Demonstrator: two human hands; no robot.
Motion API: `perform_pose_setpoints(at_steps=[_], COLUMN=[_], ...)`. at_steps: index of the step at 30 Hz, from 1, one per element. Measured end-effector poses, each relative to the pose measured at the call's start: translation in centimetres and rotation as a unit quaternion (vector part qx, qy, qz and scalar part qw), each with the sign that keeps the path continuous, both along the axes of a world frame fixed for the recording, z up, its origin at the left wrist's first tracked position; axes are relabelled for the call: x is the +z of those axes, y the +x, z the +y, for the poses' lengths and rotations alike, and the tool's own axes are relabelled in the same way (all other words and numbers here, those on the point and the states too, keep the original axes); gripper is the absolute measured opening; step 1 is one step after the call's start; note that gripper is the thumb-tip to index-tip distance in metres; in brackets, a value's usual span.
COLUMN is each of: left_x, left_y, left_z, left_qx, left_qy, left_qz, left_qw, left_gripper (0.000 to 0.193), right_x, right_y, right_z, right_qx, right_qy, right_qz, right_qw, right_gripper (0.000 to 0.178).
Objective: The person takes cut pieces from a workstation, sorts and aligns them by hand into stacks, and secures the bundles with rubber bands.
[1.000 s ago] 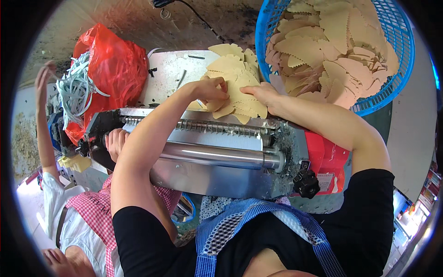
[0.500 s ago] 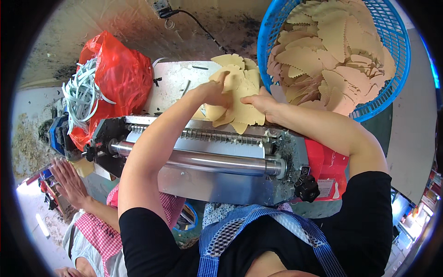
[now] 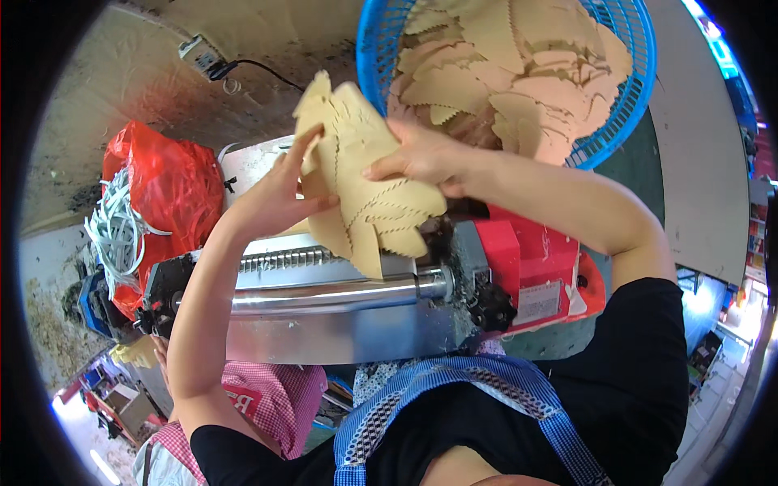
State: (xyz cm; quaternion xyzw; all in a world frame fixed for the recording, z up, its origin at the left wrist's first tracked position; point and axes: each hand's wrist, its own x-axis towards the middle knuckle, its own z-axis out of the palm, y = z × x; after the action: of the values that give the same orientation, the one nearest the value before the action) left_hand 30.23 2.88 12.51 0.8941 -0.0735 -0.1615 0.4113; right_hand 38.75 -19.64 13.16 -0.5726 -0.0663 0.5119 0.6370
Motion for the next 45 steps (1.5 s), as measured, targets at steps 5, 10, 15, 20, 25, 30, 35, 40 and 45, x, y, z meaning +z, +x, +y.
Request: perform_pose_setpoints(at_steps=[5, 10, 15, 20, 25, 30, 35, 40, 45], left_x=[7.7, 10.5, 8.4, 1.6, 0.5, 5.1, 7.1, 8.9, 6.4], left_y=[1.0, 7.3, 13.5, 17.1, 17.0, 18.4, 20.7, 18.1, 14.1], left_z=[-7.6, -13.4, -18.7, -18.4, -17.6, -13.8, -9.4, -8.1, -12.9], left_qx=[0.092, 0.106, 0.076, 0.012, -0.02, 0.11, 0.186, 0.226, 0.259], left_qy=[0.048, 0.076, 0.06, 0.313, 0.273, 0.251, 0.234, 0.037, -0.322], left_qz=[-0.135, -0.399, -0.37, -0.432, -0.474, -0.597, -0.58, -0.5, -0.159], left_qw=[0.985, 0.908, 0.924, 0.846, 0.837, 0.754, 0.758, 0.835, 0.896], left_gripper=[0.088, 0.082, 0.07, 0.066, 0.06, 0.05, 0.035, 0.018, 0.022], right_x=[8.5, 15.7, 19.8, 14.9, 15.0, 9.2, 1.5, 0.7, 1.3], right_y=[3.0, 4.5, 16.9, 26.4, 22.9, 18.4, 16.3, 16.8, 16.4], right_z=[-7.2, -9.3, -16.0, -10.4, -11.4, -15.4, -14.1, -14.4, -14.5], right_qx=[0.061, -0.151, 0.146, 0.265, 0.187, -0.126, 0.046, 0.021, 0.035], right_qy=[-0.019, -0.072, -0.211, -0.397, -0.468, -0.233, -0.293, -0.314, -0.326], right_qz=[-0.289, -0.416, -0.334, -0.579, -0.767, -0.924, -0.879, -0.877, -0.871], right_qw=[0.955, 0.894, 0.907, 0.66, 0.398, 0.277, 0.373, 0.363, 0.365], right_gripper=[0.057, 0.038, 0.062, 0.053, 0.046, 0.045, 0.055, 0.052, 0.055])
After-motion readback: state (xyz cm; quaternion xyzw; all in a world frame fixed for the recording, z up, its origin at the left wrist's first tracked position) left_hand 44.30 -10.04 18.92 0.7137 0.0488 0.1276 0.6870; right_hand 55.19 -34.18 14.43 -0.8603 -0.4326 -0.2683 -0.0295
